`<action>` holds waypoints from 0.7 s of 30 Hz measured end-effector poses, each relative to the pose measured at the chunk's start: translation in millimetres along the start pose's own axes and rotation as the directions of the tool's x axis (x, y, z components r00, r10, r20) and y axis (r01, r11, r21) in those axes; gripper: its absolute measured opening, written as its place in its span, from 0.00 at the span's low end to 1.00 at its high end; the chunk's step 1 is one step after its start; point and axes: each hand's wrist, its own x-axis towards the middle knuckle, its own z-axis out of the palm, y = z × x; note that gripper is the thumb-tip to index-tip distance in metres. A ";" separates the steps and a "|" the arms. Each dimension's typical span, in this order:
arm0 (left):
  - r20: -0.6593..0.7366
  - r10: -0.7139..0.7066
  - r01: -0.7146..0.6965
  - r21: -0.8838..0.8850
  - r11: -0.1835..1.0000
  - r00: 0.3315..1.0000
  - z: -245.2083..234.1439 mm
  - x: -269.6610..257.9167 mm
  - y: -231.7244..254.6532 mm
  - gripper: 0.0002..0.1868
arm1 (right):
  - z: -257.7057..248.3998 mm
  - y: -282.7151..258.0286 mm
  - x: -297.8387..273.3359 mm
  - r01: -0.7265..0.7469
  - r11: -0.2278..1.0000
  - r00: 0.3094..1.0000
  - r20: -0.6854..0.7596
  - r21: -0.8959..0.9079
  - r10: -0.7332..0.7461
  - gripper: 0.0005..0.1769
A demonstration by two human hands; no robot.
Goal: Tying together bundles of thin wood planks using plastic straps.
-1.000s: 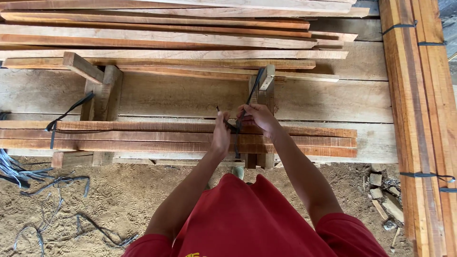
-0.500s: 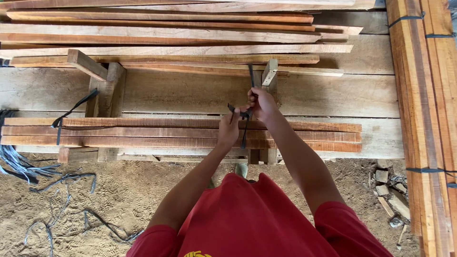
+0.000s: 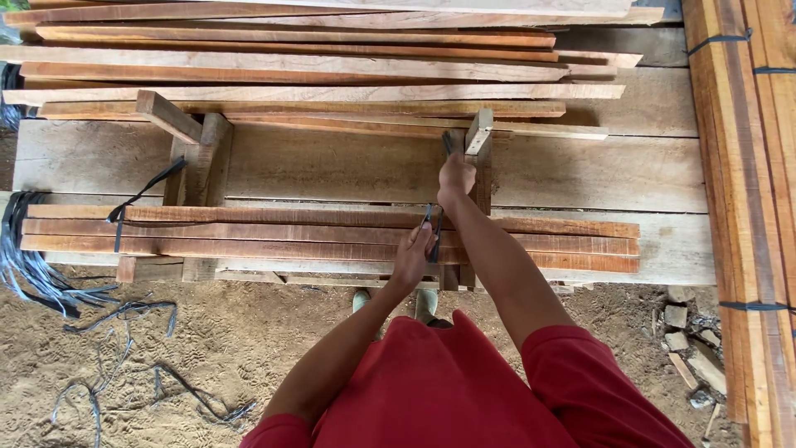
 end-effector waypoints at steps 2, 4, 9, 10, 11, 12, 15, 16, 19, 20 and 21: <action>-0.036 -0.004 0.003 -0.010 1.000 0.999 12.7 -9.6 20.1 0.24 | 8.7 17.9 8.4 0.133 0.983 0.991 0.029 -0.125 -0.130 0.18; -0.070 0.002 -0.003 -0.016 1.000 0.998 15.3 -13.5 34.3 0.22 | 12.1 19.0 3.3 0.271 0.933 0.963 0.075 -0.238 -0.261 0.18; -0.039 -0.117 0.119 0.040 0.992 0.992 -24.9 4.4 -57.9 0.25 | 3.0 7.2 -21.2 0.471 0.829 0.869 0.316 -0.300 -0.380 0.26; -0.039 -0.121 0.122 0.040 0.992 0.992 -20.2 3.1 -46.2 0.25 | 5.9 10.6 -16.1 0.469 0.831 0.871 0.316 -0.301 -0.377 0.26; -0.049 -0.153 0.156 0.057 0.986 0.987 -17.6 -0.2 -33.6 0.25 | 10.6 15.7 -13.2 0.493 0.797 0.853 0.375 -0.348 -0.364 0.26; -0.060 -0.186 0.190 0.075 0.979 0.981 -14.9 -2.9 -20.9 0.25 | 15.5 20.7 -10.0 0.519 0.760 0.832 0.433 -0.391 -0.346 0.26; -0.073 -0.180 0.187 0.104 0.977 0.981 -20.6 2.8 -13.8 0.20 | 27.5 31.6 2.0 0.540 0.704 0.815 0.495 -0.462 -0.300 0.25; -0.077 -0.183 0.191 0.103 0.976 0.980 -15.2 4.0 9.2 0.20 | 30.6 30.8 -0.3 0.538 0.704 0.815 0.498 -0.463 -0.296 0.25; -0.128 -0.082 0.113 0.257 0.960 0.988 -3.2 6.4 54.4 0.27 | 37.1 33.4 -4.4 0.584 0.665 0.777 0.558 -0.467 -0.291 0.26; -0.115 -0.098 0.121 0.210 0.970 0.989 -3.3 6.2 56.3 0.28 | 39.6 36.4 -5.2 0.566 0.618 0.802 0.539 -0.546 -0.258 0.24; -0.100 -0.107 0.122 0.165 0.979 0.989 -3.9 9.3 58.9 0.30 | 43.9 35.9 -4.0 0.549 0.564 0.823 0.518 -0.617 -0.234 0.29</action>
